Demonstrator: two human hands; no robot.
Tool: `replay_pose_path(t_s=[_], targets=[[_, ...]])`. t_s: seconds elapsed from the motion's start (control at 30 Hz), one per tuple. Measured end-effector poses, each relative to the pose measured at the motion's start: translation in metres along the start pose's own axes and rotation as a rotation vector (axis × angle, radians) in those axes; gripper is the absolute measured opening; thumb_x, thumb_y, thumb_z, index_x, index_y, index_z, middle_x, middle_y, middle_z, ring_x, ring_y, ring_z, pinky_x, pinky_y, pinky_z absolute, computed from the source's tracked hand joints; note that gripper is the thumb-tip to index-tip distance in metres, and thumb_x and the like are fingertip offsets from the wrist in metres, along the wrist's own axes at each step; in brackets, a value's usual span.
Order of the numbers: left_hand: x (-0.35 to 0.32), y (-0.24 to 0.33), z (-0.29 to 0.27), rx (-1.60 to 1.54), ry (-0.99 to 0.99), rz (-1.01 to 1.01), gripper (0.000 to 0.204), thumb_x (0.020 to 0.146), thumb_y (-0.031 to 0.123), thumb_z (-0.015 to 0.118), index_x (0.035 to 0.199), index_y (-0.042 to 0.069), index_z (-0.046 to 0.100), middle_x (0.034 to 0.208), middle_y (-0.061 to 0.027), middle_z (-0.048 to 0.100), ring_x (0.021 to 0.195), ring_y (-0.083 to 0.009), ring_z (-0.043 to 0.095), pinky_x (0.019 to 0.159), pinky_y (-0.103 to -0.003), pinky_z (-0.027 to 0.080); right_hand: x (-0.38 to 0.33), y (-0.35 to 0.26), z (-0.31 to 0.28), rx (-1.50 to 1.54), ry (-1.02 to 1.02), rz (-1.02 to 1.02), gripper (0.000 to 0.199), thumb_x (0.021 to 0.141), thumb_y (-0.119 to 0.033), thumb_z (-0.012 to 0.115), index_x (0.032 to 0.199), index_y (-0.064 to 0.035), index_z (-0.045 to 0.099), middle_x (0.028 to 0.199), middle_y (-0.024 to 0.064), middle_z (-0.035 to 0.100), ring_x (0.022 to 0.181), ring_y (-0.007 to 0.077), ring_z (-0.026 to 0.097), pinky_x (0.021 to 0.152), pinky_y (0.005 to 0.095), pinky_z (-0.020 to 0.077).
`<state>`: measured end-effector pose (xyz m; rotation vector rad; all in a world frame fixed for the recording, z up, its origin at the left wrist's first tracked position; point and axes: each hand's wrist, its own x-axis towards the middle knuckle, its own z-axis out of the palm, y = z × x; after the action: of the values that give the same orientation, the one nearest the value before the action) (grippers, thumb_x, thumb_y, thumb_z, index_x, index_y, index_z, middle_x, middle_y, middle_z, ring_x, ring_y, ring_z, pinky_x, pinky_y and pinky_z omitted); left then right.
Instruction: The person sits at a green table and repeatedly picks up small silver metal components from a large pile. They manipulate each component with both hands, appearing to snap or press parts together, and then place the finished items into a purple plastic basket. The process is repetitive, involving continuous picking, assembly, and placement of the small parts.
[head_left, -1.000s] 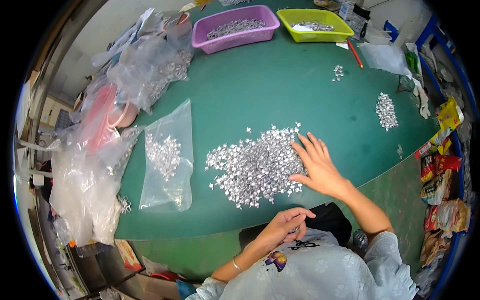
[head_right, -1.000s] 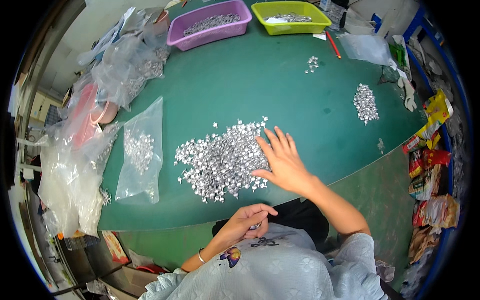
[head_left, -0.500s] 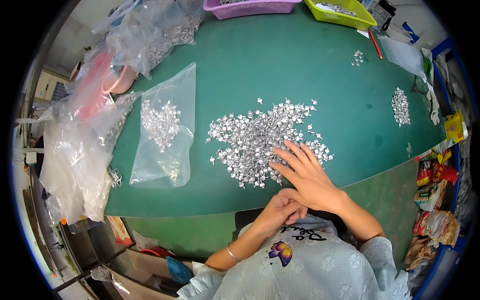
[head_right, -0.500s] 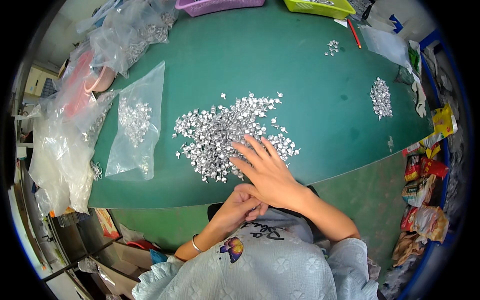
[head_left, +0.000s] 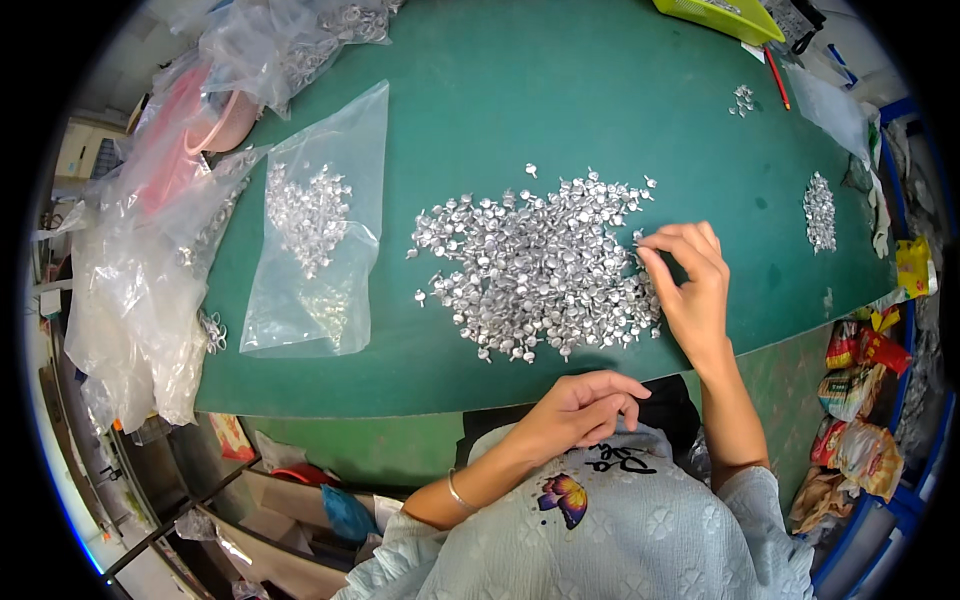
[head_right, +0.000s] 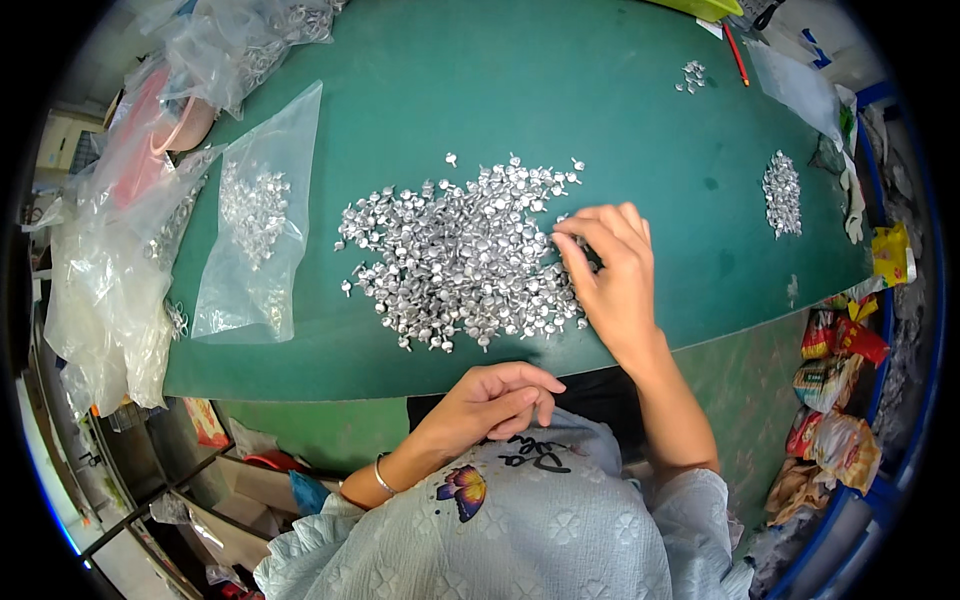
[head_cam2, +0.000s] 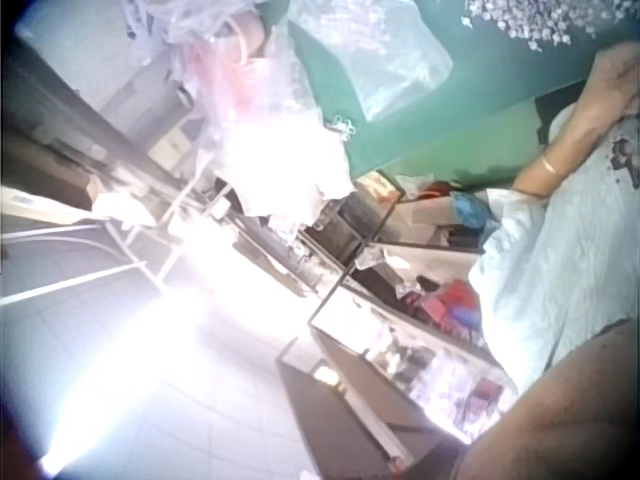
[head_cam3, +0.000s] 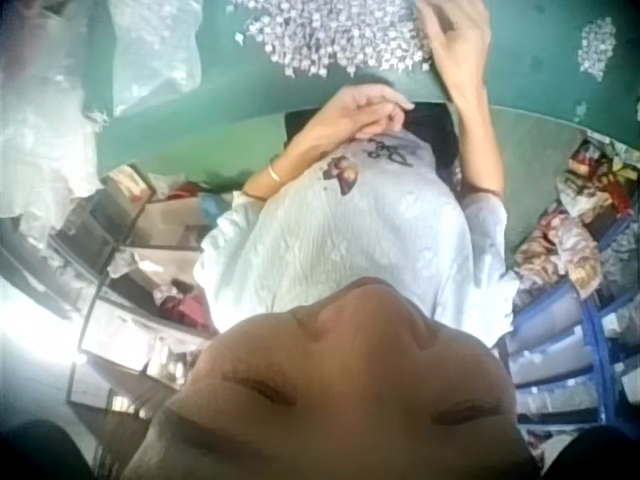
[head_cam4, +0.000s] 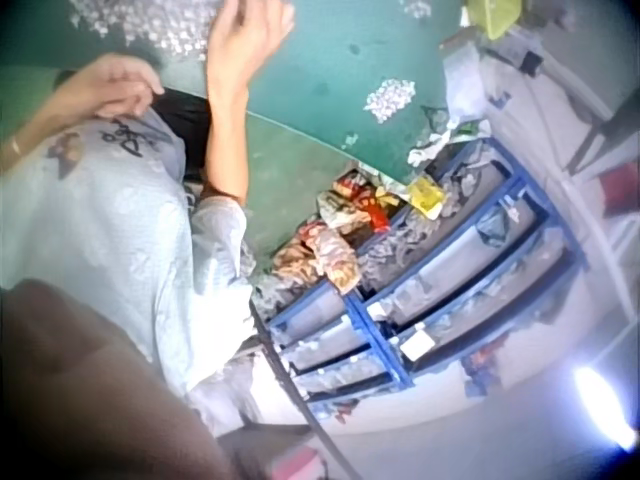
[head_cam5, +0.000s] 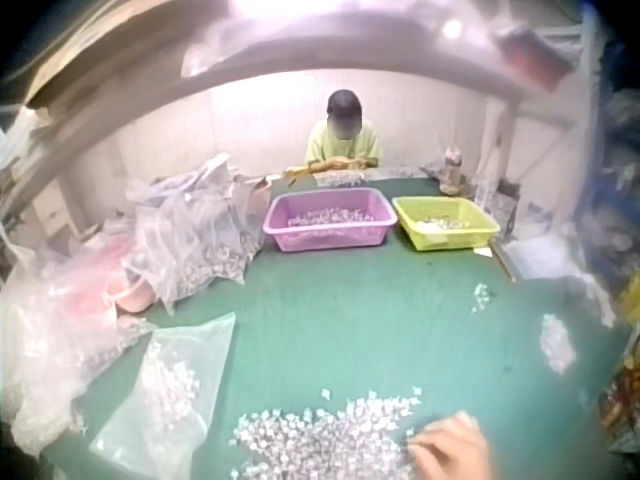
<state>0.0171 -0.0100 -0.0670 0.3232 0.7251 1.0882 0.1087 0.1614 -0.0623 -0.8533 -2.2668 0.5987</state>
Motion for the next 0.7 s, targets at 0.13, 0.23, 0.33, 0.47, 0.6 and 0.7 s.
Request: replay_pose_path(t_s=[0.13,0.23,0.33,0.47,0.6,0.7], targets=[[0.002,0.002,-0.001,-0.036,0.010,0.044,0.022,0.092,0.007,0.044,0.109,-0.001,0.055,0.084,-0.0065,0.055,0.052,-0.0041,0.035,0.044,-0.017,0.028,0.004,-0.007,0.013,-0.214,-0.079,-0.008,0.008,0.071,-0.009,0.068,0.076,-0.0045,0.064,0.078,0.0040,0.057,0.076,0.0215,0.049,0.068,0.0331,0.0338],[0.003,0.000,-0.004,-0.102,0.037,0.037,0.022,0.091,0.005,0.045,0.109,-0.001,0.055,0.085,-0.0062,0.055,0.055,-0.0048,0.037,0.048,-0.017,0.030,0.004,-0.011,0.015,-0.285,-0.115,-0.018,0.007,0.070,-0.008,0.067,0.076,-0.0042,0.064,0.078,0.0034,0.056,0.077,0.0212,0.049,0.069,0.0337,0.0325],[0.005,-0.002,-0.006,-0.155,0.027,0.069,0.021,0.090,0.005,0.046,0.109,-0.001,0.055,0.085,-0.0054,0.054,0.057,-0.0051,0.037,0.051,-0.018,0.031,0.004,-0.013,0.005,-0.330,-0.198,-0.016,0.007,0.069,-0.005,0.066,0.075,-0.0039,0.064,0.078,0.0043,0.056,0.078,0.0217,0.049,0.069,0.0341,0.0327],[0.007,-0.001,-0.008,-0.104,0.028,0.074,0.022,0.090,0.008,0.049,0.109,-0.001,0.055,0.081,-0.0044,0.054,0.059,-0.0048,0.040,0.052,-0.018,0.034,0.003,-0.012,0.011,-0.300,-0.171,0.020,0.009,0.069,-0.005,0.067,0.077,-0.0038,0.064,0.078,0.0047,0.056,0.078,0.0217,0.049,0.069,0.0342,0.0329],[0.009,0.000,-0.006,-0.062,0.004,0.064,0.022,0.090,0.010,0.050,0.109,0.000,0.055,0.078,-0.0040,0.054,0.060,-0.0046,0.042,0.053,-0.018,0.036,0.003,-0.012,0.013,-0.290,-0.130,-0.035,0.009,0.069,-0.004,0.067,0.077,-0.0035,0.063,0.078,0.0055,0.057,0.077,0.0217,0.050,0.069,0.0338,0.0329],[0.010,-0.003,-0.006,-0.049,0.011,0.089,0.022,0.090,0.010,0.049,0.110,0.000,0.055,0.078,-0.0043,0.055,0.059,-0.0044,0.041,0.053,-0.018,0.036,0.003,-0.007,0.013,-0.203,-0.122,-0.082,0.009,0.069,-0.003,0.066,0.077,-0.0030,0.061,0.078,0.0065,0.058,0.076,0.0222,0.051,0.069,0.0335,0.0332]])
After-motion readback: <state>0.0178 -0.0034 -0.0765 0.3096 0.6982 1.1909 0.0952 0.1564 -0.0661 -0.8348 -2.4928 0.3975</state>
